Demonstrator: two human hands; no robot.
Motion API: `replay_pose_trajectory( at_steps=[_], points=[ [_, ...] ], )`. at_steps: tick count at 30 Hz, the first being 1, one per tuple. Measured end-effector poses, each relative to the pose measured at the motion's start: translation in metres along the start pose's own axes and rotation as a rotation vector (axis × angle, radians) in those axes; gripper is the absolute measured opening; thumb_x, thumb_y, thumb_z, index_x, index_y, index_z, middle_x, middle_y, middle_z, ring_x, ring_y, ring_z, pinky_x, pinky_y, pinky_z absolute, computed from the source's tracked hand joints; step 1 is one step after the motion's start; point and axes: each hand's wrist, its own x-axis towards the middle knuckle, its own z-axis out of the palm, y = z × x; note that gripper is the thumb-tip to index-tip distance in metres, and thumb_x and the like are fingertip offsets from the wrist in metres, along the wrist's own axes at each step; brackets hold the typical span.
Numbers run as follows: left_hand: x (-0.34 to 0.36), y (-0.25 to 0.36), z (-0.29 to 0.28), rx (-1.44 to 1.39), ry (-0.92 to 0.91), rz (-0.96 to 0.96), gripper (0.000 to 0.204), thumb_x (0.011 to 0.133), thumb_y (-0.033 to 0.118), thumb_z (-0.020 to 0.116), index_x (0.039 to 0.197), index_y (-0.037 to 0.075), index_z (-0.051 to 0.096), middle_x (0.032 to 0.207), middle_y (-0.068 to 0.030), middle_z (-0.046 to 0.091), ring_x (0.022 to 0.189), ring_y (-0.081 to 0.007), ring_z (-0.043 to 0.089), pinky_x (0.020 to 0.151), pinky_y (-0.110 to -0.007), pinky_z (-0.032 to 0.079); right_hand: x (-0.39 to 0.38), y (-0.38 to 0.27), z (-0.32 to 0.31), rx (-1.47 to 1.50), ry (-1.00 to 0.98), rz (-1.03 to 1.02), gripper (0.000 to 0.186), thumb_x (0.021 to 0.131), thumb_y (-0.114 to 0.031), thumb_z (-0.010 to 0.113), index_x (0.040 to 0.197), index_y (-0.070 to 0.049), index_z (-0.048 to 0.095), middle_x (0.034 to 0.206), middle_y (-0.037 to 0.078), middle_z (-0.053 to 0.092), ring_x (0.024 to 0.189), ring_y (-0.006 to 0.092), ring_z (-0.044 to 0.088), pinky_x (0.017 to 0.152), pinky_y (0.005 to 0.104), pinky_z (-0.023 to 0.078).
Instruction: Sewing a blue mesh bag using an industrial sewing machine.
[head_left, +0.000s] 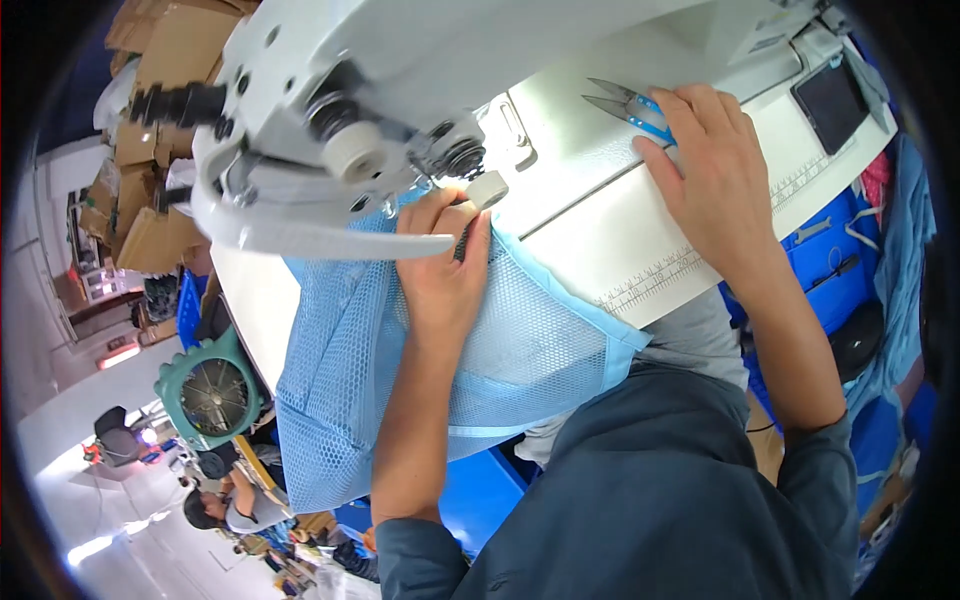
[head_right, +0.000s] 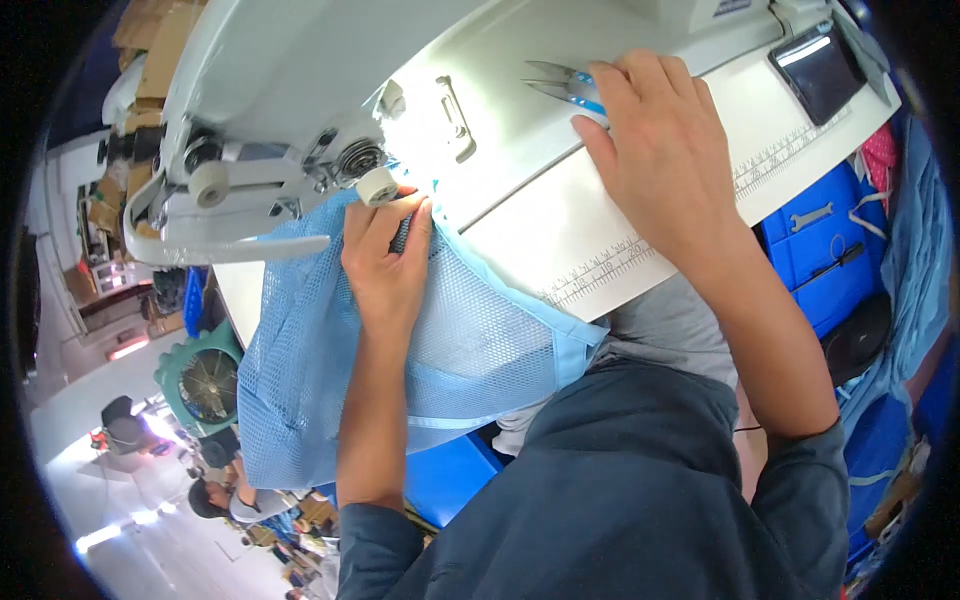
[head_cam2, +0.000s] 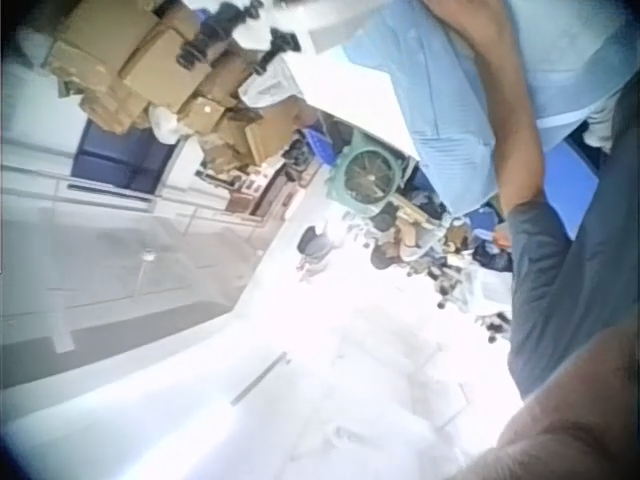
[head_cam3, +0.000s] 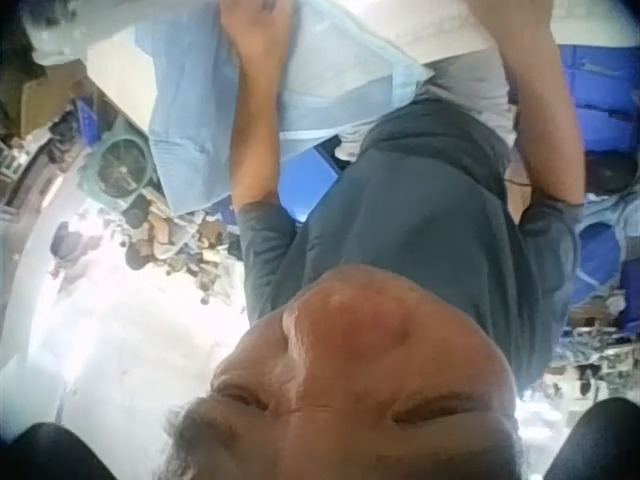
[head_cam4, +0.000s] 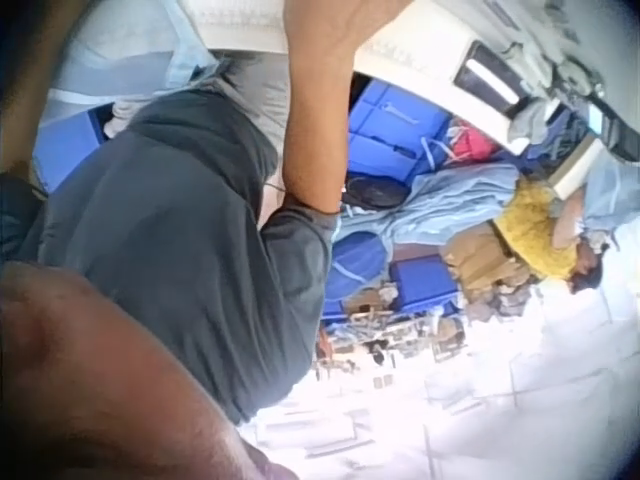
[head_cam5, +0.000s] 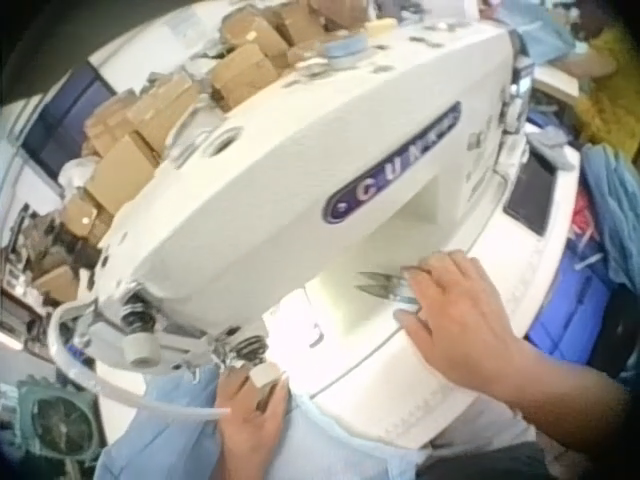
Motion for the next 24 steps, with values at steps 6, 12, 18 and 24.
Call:
replay_pose_trajectory(
  at_steps=[6,12,18,24],
  points=[
    [-0.004,-0.005,0.002,-0.04,0.026,0.005,0.016,0.088,0.002,0.084,0.103,0.002,0.079,0.109,-0.0121,0.075,0.102,-0.029,0.069,0.089,-0.04,0.056,0.015,-0.074,0.024,0.695,-0.362,0.127,0.019,0.099,-0.014,0.067,0.111,-0.001,0.073,0.089,0.017,0.071,0.087,0.0369,0.072,0.075,0.0486,0.058],
    [-0.006,-0.008,0.0,-0.089,0.042,-0.008,0.017,0.09,0.004,0.083,0.106,0.001,0.078,0.111,-0.0136,0.075,0.102,-0.0312,0.071,0.091,-0.04,0.056,0.03,-0.097,0.035,0.769,-0.557,0.423,0.023,0.095,-0.017,0.066,0.084,0.001,0.076,0.077,0.024,0.073,0.074,0.0419,0.072,0.074,0.0508,0.059],
    [-0.001,-0.001,0.004,-0.168,0.036,-0.059,0.018,0.091,0.004,0.082,0.108,0.0,0.077,0.113,-0.0149,0.074,0.103,-0.0304,0.071,0.091,-0.04,0.057,0.028,-0.098,0.047,0.647,-0.539,0.334,0.028,0.089,-0.022,0.069,0.075,0.002,0.074,0.075,0.025,0.071,0.072,0.0431,0.072,0.072,0.0509,0.059],
    [-0.001,-0.01,0.007,-0.06,0.063,0.06,0.018,0.092,0.003,0.082,0.109,0.001,0.077,0.109,-0.0131,0.074,0.099,-0.031,0.071,0.088,-0.039,0.057,0.009,-0.043,0.007,0.459,-0.367,0.219,0.014,0.095,-0.013,0.068,0.102,-0.005,0.078,0.105,0.016,0.076,0.096,0.0376,0.072,0.085,0.0461,0.059]
  ],
)
